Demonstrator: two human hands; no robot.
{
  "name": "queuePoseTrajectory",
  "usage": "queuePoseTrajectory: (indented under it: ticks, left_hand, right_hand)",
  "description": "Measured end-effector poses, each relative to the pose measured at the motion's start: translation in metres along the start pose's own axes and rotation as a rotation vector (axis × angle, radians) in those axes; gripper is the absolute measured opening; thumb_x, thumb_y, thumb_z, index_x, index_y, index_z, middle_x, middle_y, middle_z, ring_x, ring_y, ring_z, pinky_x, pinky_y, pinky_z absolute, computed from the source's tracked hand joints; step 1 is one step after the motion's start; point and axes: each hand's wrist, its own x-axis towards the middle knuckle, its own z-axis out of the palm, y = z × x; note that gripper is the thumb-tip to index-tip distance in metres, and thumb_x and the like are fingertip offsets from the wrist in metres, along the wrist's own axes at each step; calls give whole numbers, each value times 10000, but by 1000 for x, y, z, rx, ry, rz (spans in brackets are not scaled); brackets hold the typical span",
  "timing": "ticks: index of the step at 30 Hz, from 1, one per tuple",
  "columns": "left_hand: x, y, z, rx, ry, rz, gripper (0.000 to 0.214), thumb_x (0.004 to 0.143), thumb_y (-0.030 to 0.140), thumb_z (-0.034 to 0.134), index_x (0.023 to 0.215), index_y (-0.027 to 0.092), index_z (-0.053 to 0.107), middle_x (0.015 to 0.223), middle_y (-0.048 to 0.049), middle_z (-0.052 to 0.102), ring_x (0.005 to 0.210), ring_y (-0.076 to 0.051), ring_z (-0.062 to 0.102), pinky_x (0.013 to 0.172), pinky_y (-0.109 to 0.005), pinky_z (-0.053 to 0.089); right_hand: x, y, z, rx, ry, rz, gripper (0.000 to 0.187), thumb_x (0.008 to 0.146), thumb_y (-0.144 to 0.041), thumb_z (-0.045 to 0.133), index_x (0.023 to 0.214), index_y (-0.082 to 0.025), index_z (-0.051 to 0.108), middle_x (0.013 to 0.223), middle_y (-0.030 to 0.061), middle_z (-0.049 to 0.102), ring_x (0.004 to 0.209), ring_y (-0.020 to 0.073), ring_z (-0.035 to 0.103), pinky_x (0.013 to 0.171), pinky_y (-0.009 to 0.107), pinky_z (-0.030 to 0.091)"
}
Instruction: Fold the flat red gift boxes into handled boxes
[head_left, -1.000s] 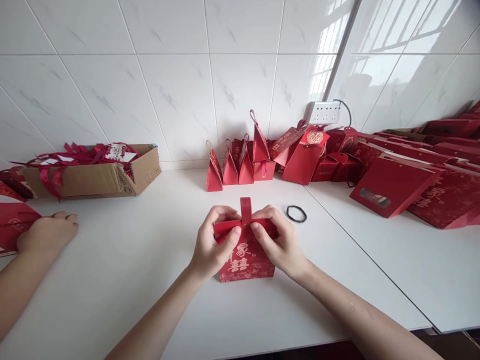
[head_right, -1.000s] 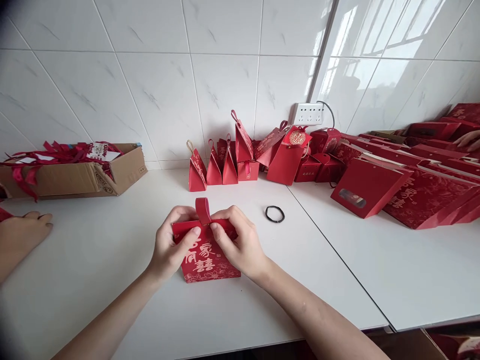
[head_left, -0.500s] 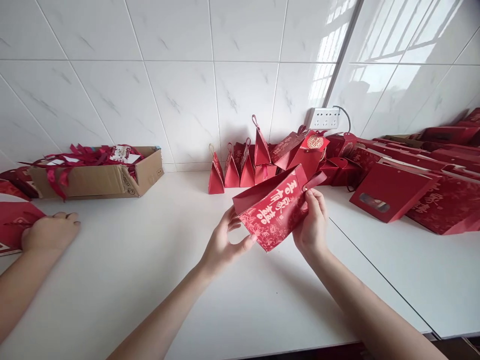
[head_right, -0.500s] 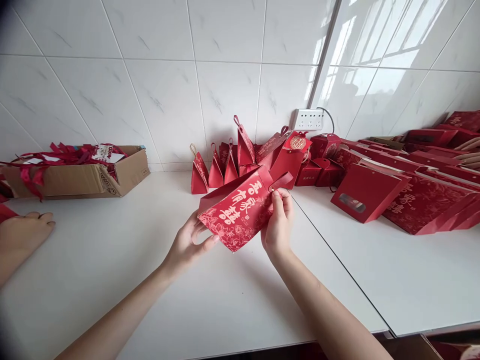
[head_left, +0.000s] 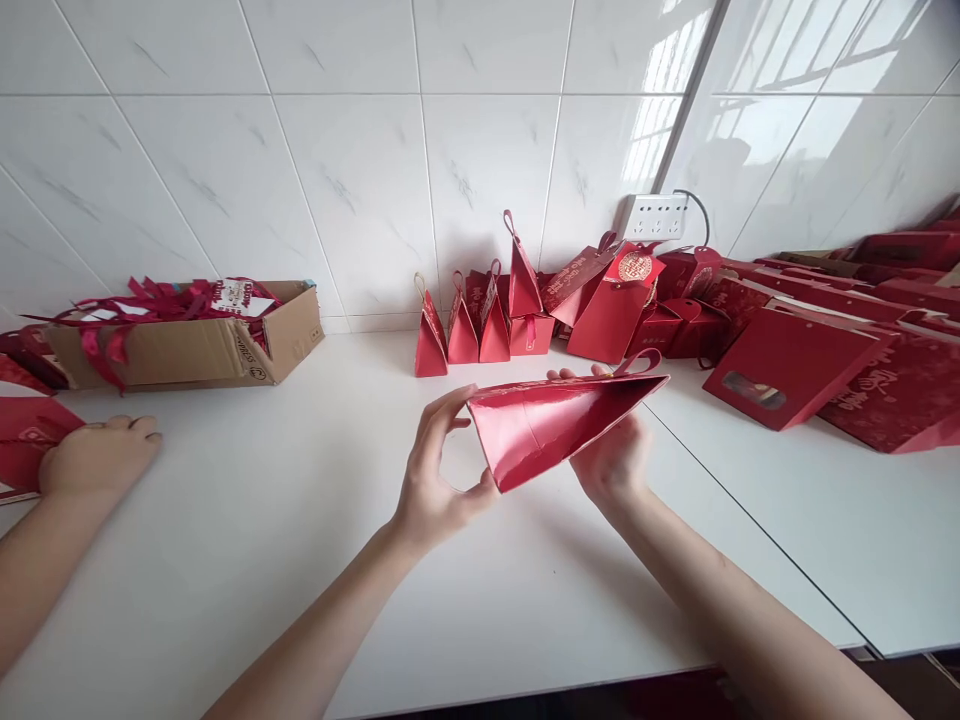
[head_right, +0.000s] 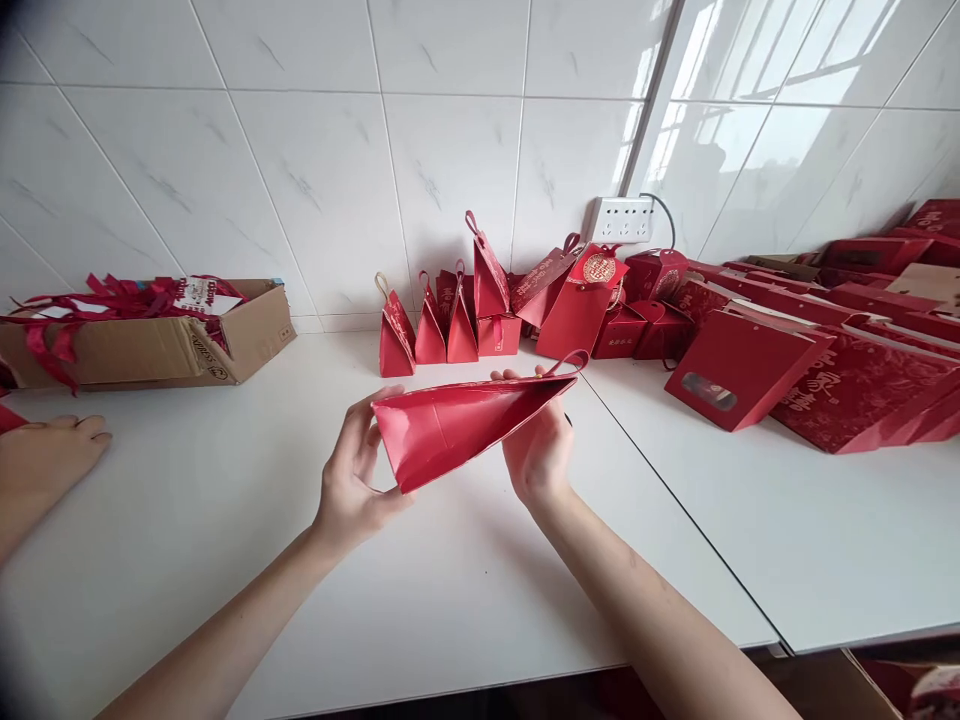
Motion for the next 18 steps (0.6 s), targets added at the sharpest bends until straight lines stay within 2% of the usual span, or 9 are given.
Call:
queuePoseTrajectory:
  ticks: [5,9,11,14,18]
  left_hand:
    - [0,0,0,-24,10,5,761,705,126,677,1406,257,409,1326,-119,519,1220,-263,513,924,-353,537]
    - [-1,1,0,-36,50,-4,741,683,173,711,1371,254,448,1288,-111,551,1143,-256,549,885,-351,530]
    - [-1,2,1,-80,69,-43,716,660,213,758,1322,256,488,1230,-91,587,1066,-237,586,868,-341,523]
    - [1,4,1,-222,98,-167,660,661,317,792,1256,260,513,1149,-64,618,982,-213,623,852,-330,523]
    - [4,3,-1,-432,138,-483,704,685,463,766,1283,275,446,1071,-49,608,942,-221,641,780,-339,554]
  right_hand:
    - [-1,-2,1,26,-4,36,193,697,-348,602,862,-252,572,823,16,721,889,234,692,775,389,531]
    - [1,-4,1,9,-113,24,106,719,-325,620,714,-238,559,705,-25,660,709,180,654,672,312,510]
    - [1,-6,2,-2,-169,40,111,758,-341,613,731,-235,594,719,-26,655,688,165,630,649,291,501]
    - [2,-8,3,-32,-222,42,163,813,-397,598,833,-243,647,831,-10,689,786,187,643,703,304,517]
    - [1,-5,1,-75,-188,3,137,798,-390,650,784,-255,639,780,-30,677,777,181,643,724,296,526]
